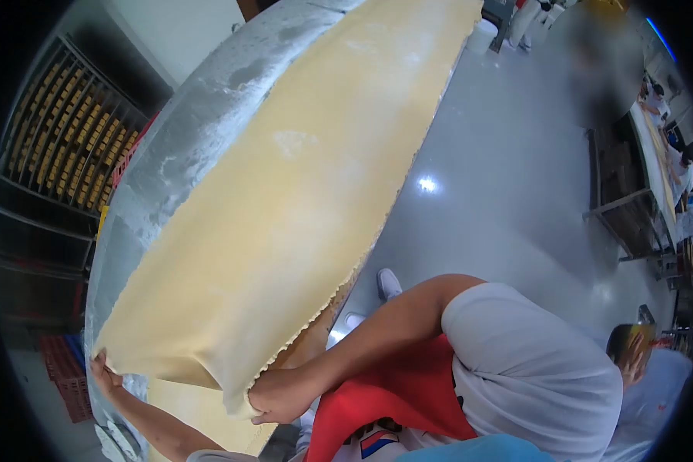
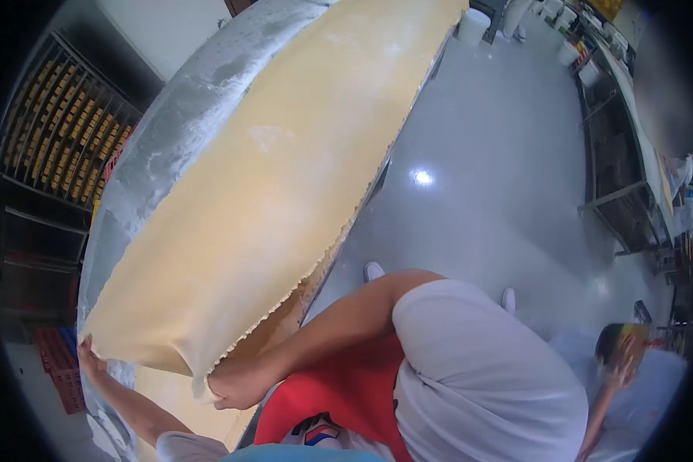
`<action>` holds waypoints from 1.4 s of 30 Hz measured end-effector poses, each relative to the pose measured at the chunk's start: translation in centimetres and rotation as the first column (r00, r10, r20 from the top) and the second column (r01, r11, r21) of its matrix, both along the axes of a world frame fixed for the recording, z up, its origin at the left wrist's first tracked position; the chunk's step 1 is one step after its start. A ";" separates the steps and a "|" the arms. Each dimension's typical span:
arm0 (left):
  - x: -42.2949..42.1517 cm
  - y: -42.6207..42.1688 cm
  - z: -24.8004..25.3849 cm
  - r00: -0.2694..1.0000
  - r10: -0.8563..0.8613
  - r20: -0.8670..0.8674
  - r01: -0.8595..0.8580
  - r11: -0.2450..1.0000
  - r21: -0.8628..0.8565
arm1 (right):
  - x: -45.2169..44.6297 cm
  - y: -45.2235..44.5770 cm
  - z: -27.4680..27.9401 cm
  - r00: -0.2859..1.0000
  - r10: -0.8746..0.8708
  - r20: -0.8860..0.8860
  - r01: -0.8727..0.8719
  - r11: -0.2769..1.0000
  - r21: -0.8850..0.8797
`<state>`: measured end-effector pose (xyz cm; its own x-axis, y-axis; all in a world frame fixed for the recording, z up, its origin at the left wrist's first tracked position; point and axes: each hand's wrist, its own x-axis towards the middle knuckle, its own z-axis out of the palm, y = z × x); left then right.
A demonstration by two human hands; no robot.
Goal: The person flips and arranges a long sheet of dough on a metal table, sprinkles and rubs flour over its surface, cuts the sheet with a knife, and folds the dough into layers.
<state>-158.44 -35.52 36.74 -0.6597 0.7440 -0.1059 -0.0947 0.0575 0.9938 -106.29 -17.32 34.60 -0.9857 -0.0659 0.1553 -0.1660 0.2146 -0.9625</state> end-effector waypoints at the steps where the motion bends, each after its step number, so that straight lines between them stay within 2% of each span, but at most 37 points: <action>1: -1.0 -1.1 0.2 0.996 0.090 0.026 -0.090 0.996 0.014 | -0.1 0.0 0.5 0.992 0.089 0.094 -0.096 0.993 0.063; 4: 1.0 -2.8 1.7 1.000 0.016 0.025 -0.017 0.999 0.043 | -1.1 -1.9 -0.1 0.992 0.111 0.052 -0.118 0.982 0.147; 10: 1.7 -10.2 2.7 0.999 0.038 0.016 -0.036 0.992 -0.121 | -4.3 -7.8 -1.7 0.988 0.149 0.030 -0.151 0.980 0.130; 14: 2.6 -10.9 1.4 0.993 0.103 0.059 -0.097 0.991 -0.092 | -5.7 -9.7 -2.8 0.987 0.159 0.024 -0.161 0.969 0.187; 16: -0.4 -10.3 -0.3 0.997 -0.013 0.072 0.022 0.992 -0.128 | -4.7 -8.4 -2.2 0.982 0.053 0.179 -0.081 0.985 0.151; 17: -2.5 -9.6 -1.6 0.999 0.018 0.039 -0.013 0.993 -0.122 | -4.3 -7.1 -2.4 0.963 0.046 0.267 -0.080 0.990 0.119; 18: -6.5 -8.8 -3.9 0.993 -0.023 0.111 0.027 0.999 -0.032 | -3.5 -4.6 -2.4 0.933 0.053 0.355 -0.088 0.993 0.083; 19: -7.6 -6.0 -4.9 0.997 -0.075 0.032 0.075 0.997 -0.003 | -1.6 -1.0 0.4 0.860 0.092 0.502 -0.104 0.995 -0.005; 20: -6.7 -2.2 -5.1 0.998 0.044 -0.046 -0.045 0.999 -0.026 | -1.8 -2.0 -6.0 0.945 -0.067 0.320 0.067 0.998 0.013; 21: -4.9 2.9 -3.7 0.991 -0.130 -0.036 0.129 0.990 -0.051 | -0.4 -0.8 -6.9 0.971 -0.167 0.168 0.198 0.962 -0.190; 22: -3.4 7.9 -3.3 0.965 -0.261 0.017 0.258 0.963 0.079 | 1.7 1.5 -7.3 0.954 -0.295 0.050 0.290 0.871 -0.396; 23: 0.5 12.8 -0.8 0.954 -0.293 -0.060 0.294 0.955 0.021 | 3.8 2.8 -5.8 0.910 -0.375 0.175 0.411 0.769 -0.490; 24: 3.8 17.9 0.7 0.941 -0.330 -0.075 0.334 0.942 0.041 | 5.9 4.1 -4.4 0.847 -0.442 0.295 0.527 0.631 -0.569; 25: 6.7 22.0 1.9 0.950 -0.310 -0.042 0.313 0.945 0.099 | 7.1 6.1 -6.0 0.797 -0.583 0.155 0.583 0.677 -0.450; 26: 7.2 25.5 1.8 0.902 -0.426 -0.067 0.431 0.895 0.117 | 9.1 7.7 -7.0 0.696 -0.666 0.268 0.716 0.614 -0.333; 27: 9.8 28.6 3.1 0.871 -0.489 -0.052 0.491 0.864 0.113 | 10.3 9.5 -8.1 0.614 -0.756 0.226 0.775 0.523 -0.355; 28: 10.9 32.1 2.3 0.906 -0.411 -0.100 0.422 0.892 0.159 | 11.0 11.6 -9.0 0.569 -0.788 0.237 0.764 0.399 -0.508; 29: 13.7 34.4 3.2 0.971 -0.176 -0.160 0.195 0.975 0.109 | 11.7 13.8 -9.8 0.522 -0.818 0.242 0.717 0.267 -0.643; 30: 14.5 35.6 4.3 0.800 -0.388 -0.457 0.131 0.857 -0.498 | 11.0 15.4 -8.1 0.434 -0.854 0.286 0.727 0.144 -0.672; 31: 14.0 36.6 2.2 0.791 -0.421 -0.444 0.291 0.897 -0.333 | 12.1 17.8 -10.0 0.424 -0.836 0.347 0.709 0.069 -0.702; 32: 12.6 36.7 -0.3 0.774 -0.455 -0.441 0.438 0.887 -0.147 | 12.8 19.3 -10.4 0.359 -0.774 0.521 0.751 -0.091 -0.654; 33: 11.3 35.3 -1.6 0.791 -0.438 -0.428 0.403 0.898 -0.175 | 14.3 20.6 -12.3 0.428 -0.699 0.573 0.743 -0.088 -0.663; 34: 10.0 34.7 -2.7 0.578 -0.457 -0.676 0.186 0.880 -0.436 | 15.0 20.6 -12.5 0.331 -0.685 0.649 0.818 -0.135 -0.559; 35: 8.9 34.0 -3.4 0.277 -0.533 -0.799 -0.102 0.811 -0.576 | 15.9 19.6 -12.5 0.306 -0.705 0.639 0.829 -0.133 -0.543; 36: 6.6 31.5 -4.9 0.223 -0.669 -0.709 -0.153 0.694 -0.704 | 16.7 18.2 -11.4 0.276 -0.732 0.623 0.841 -0.130 -0.525; 38: 1.5 25.0 -12.2 0.183 -0.716 -0.673 -0.219 0.638 -0.738 | 21.2 15.2 -14.2 0.072 -0.725 0.685 0.941 -0.178 -0.288; 40: 2.9 18.1 -11.6 0.279 -0.747 -0.603 -0.415 0.472 -0.777 | 23.0 12.3 -15.8 0.232 -0.607 0.760 0.930 -0.091 -0.357; 42: 2.4 12.4 -14.3 0.475 -0.581 -0.661 -0.486 0.453 -0.748 | 20.5 8.6 -14.5 0.219 -0.575 0.788 0.967 0.024 -0.252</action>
